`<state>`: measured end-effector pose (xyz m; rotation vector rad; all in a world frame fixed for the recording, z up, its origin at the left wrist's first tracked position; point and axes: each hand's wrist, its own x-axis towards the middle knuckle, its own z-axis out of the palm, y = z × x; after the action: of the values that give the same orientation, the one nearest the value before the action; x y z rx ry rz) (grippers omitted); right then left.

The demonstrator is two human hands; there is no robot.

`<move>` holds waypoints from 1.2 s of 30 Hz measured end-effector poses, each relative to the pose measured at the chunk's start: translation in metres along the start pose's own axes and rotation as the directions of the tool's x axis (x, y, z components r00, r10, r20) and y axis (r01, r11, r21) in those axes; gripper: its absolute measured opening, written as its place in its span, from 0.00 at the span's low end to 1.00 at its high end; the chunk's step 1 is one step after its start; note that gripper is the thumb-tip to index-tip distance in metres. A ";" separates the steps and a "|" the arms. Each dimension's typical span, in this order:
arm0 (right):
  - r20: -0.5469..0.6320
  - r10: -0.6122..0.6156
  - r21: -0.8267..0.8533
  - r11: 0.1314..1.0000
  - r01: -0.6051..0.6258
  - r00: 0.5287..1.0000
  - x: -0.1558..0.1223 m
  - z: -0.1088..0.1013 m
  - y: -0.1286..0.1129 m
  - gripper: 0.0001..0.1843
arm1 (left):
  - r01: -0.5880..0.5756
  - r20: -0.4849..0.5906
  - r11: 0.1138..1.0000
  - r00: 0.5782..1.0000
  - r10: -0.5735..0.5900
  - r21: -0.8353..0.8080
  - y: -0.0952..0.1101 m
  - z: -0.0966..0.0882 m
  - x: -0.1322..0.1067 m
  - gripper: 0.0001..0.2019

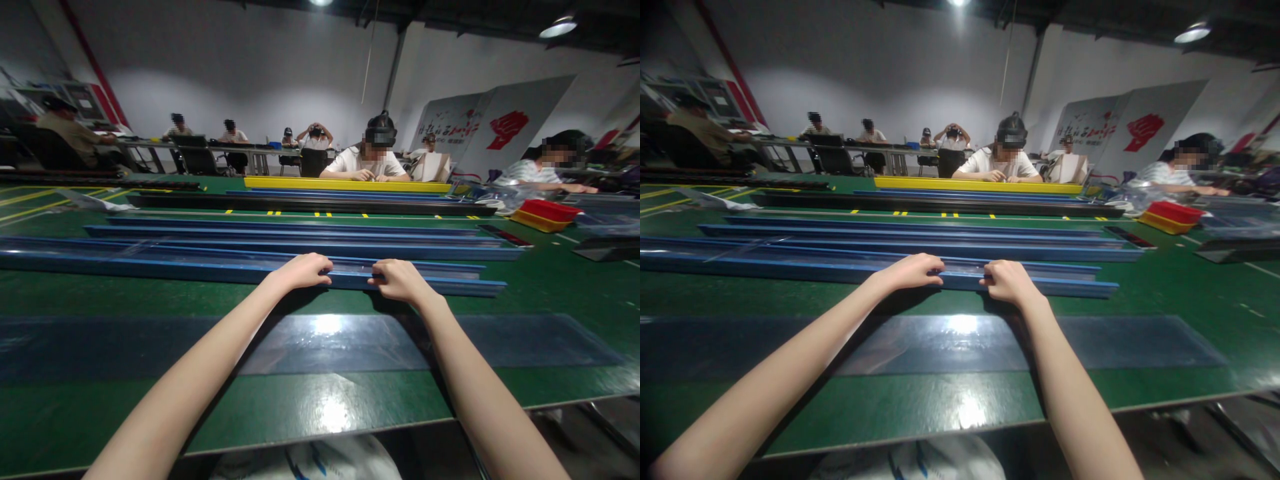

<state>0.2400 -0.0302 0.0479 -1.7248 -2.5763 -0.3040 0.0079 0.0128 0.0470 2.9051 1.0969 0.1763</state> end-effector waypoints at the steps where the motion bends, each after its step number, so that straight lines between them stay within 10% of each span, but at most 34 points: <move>1: -0.005 -0.009 -0.002 1.000 0.009 1.000 0.000 0.000 0.000 0.10 | 0.002 0.003 1.000 1.000 -0.002 -0.001 0.000 0.000 0.000 0.09; 36: -0.043 -0.042 0.051 0.998 0.044 0.998 0.005 0.006 -0.003 0.12 | -0.014 0.019 1.000 1.000 0.014 0.005 0.000 0.000 0.000 0.09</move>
<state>0.2358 -0.0253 0.0419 -1.6308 -2.5708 -0.2680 0.0077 0.0128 0.0467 2.9134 1.0763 0.1454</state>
